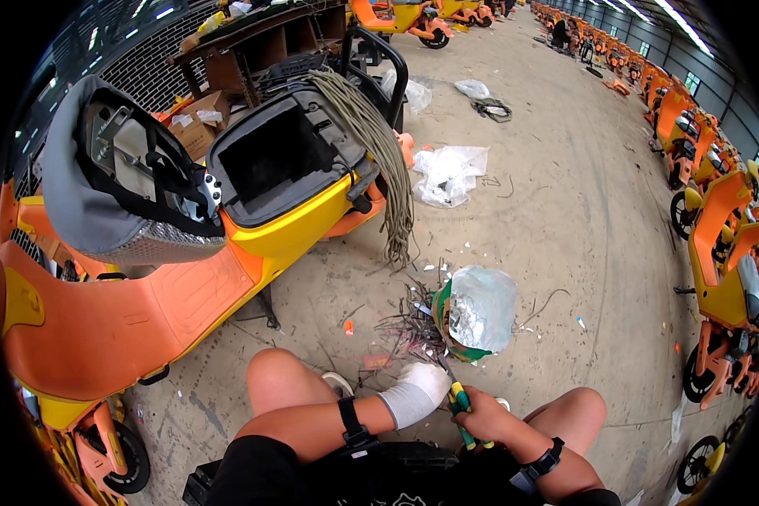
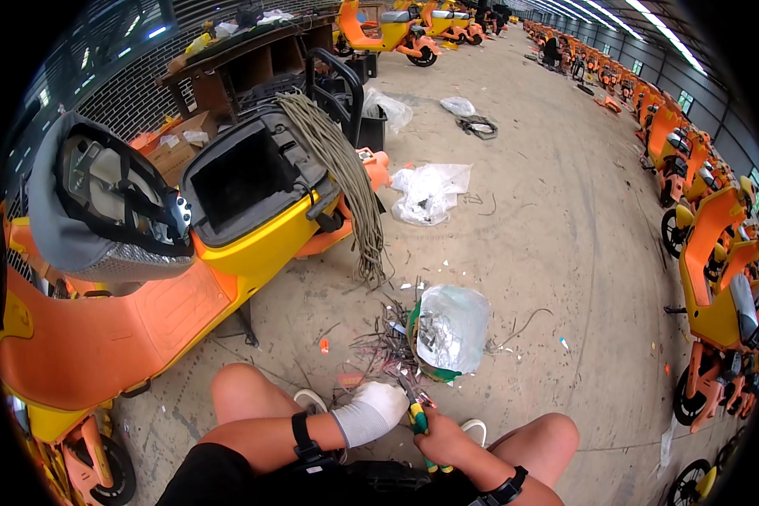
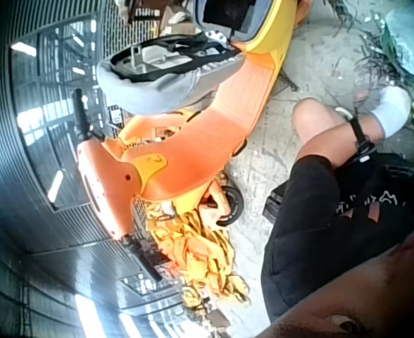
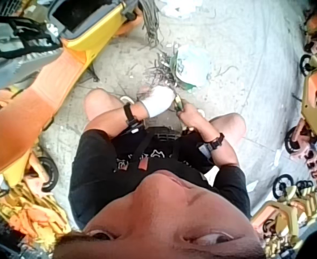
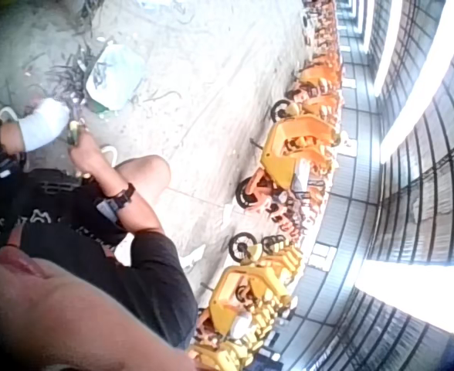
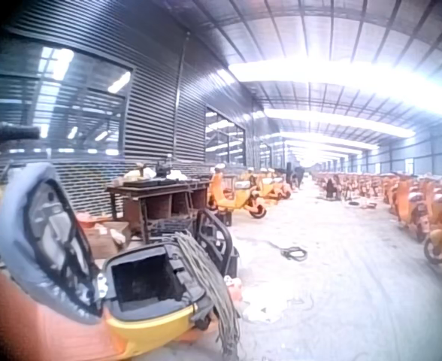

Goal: The person uses pliers to cut and separate individual wires from a large wiring harness bundle on the floor of a workshop.

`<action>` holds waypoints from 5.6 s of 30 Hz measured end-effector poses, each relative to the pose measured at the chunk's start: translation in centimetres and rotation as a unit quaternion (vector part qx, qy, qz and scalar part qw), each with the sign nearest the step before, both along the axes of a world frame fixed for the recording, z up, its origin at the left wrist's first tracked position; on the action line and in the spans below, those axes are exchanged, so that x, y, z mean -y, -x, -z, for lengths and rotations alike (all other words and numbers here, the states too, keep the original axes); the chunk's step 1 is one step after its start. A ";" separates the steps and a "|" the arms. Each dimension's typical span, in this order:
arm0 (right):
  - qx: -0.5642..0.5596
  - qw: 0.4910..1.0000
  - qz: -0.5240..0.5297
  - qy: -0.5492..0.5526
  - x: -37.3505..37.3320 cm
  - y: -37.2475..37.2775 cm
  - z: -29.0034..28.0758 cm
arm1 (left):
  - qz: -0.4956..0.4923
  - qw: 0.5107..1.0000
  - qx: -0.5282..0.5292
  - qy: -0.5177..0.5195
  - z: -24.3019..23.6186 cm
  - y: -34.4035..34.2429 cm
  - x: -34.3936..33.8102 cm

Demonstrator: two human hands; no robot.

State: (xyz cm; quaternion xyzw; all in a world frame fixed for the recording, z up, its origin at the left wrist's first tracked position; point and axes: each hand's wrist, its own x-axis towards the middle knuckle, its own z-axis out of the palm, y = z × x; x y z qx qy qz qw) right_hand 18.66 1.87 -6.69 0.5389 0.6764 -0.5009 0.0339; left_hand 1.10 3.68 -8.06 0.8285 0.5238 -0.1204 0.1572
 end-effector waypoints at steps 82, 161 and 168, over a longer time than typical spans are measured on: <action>-0.042 0.996 0.030 0.076 0.3 -2.8 3.0 | 0.043 0.999 0.024 0.000 1.1 -1.1 0.5; -0.379 0.921 0.073 0.054 -1.0 -1.1 -3.8 | -0.126 0.700 0.550 0.438 -7.6 6.3 -2.9; -0.374 0.919 0.097 0.079 -1.0 -1.1 -3.2 | -0.154 0.702 0.545 0.432 -8.0 6.2 -2.7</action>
